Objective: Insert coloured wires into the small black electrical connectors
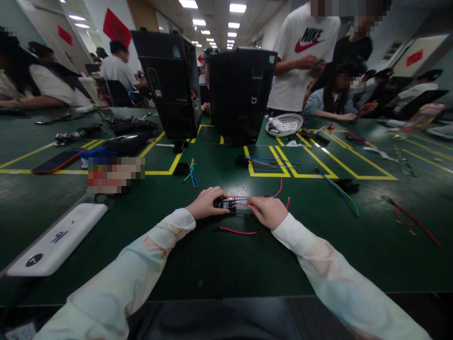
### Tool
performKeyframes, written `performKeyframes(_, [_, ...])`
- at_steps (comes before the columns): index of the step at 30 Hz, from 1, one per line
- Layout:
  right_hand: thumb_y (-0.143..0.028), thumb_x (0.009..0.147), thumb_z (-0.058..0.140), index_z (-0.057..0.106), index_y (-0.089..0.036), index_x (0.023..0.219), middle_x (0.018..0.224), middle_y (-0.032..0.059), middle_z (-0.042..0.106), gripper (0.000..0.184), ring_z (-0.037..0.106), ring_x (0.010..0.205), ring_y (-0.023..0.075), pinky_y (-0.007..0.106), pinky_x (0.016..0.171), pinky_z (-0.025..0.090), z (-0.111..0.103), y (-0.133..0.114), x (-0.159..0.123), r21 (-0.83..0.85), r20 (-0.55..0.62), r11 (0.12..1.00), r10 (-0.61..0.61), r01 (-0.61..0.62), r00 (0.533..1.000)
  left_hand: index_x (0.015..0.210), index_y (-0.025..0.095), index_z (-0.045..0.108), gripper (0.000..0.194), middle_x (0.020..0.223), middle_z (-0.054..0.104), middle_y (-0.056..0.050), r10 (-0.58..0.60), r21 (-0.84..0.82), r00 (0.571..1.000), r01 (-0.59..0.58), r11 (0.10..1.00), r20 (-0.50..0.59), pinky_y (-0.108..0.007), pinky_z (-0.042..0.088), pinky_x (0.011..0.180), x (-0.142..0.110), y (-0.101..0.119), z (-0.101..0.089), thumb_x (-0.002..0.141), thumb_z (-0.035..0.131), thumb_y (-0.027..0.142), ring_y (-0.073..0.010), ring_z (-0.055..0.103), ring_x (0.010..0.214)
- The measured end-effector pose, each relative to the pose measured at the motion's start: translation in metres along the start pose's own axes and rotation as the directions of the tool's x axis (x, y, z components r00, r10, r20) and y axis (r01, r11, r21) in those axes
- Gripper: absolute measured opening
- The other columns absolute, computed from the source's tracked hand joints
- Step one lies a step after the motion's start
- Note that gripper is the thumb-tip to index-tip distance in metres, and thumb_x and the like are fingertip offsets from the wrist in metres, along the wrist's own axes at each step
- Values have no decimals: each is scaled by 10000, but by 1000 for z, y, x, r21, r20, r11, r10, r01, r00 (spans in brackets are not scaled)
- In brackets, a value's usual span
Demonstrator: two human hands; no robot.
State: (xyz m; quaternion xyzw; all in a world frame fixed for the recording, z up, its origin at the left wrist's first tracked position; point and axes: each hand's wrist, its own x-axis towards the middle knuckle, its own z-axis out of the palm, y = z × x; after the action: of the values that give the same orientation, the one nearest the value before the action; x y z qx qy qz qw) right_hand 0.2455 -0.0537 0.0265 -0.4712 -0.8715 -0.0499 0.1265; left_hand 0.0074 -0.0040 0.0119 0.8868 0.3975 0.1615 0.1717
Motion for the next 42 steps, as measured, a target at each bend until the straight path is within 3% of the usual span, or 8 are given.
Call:
performKeyframes(12, [-314, 916, 325, 550, -200, 886, 845, 16, 656, 254, 588, 707, 129, 238, 567, 281, -1, -1, 0, 12, -34, 999, 31, -31, 999, 993, 217, 557, 416, 1000, 544, -31, -3, 4, 1000, 3, 1000, -5, -327, 356, 792, 0, 1, 0, 707, 610, 514, -218, 487, 935])
performKeyframes(25, [-325, 901, 356, 577, -221, 891, 810, 14, 674, 245, 600, 706, 141, 243, 566, 271, -5, -2, 0, -25, 54, 1000, 9, -7, 998, 1004, 222, 558, 412, 1006, 543, -31, -9, 4, 1000, 9, 1000, 6, -329, 360, 795, 0, 3, -2, 707, 617, 500, -216, 491, 935])
performKeyframes(38, [-322, 932, 298, 590, -207, 911, 869, 36, 636, 314, 559, 712, 117, 229, 598, 301, -4, 1, 0, -24, -57, 1000, -20, 19, 998, 999, 220, 558, 424, 1001, 545, -30, 0, -1, 1000, 0, 1000, 1, -328, 358, 794, 0, 1, -1, 707, 603, 524, -218, 490, 941])
performKeyframes(42, [-323, 932, 308, 595, -221, 921, 870, 25, 623, 304, 554, 719, 111, 230, 584, 298, -3, 0, 0, -7, -37, 999, -35, 35, 999, 994, 226, 558, 425, 1006, 545, -30, 1, -2, 1000, -1, 1000, 2, -329, 358, 796, 0, 2, -2, 702, 604, 530, -219, 488, 943])
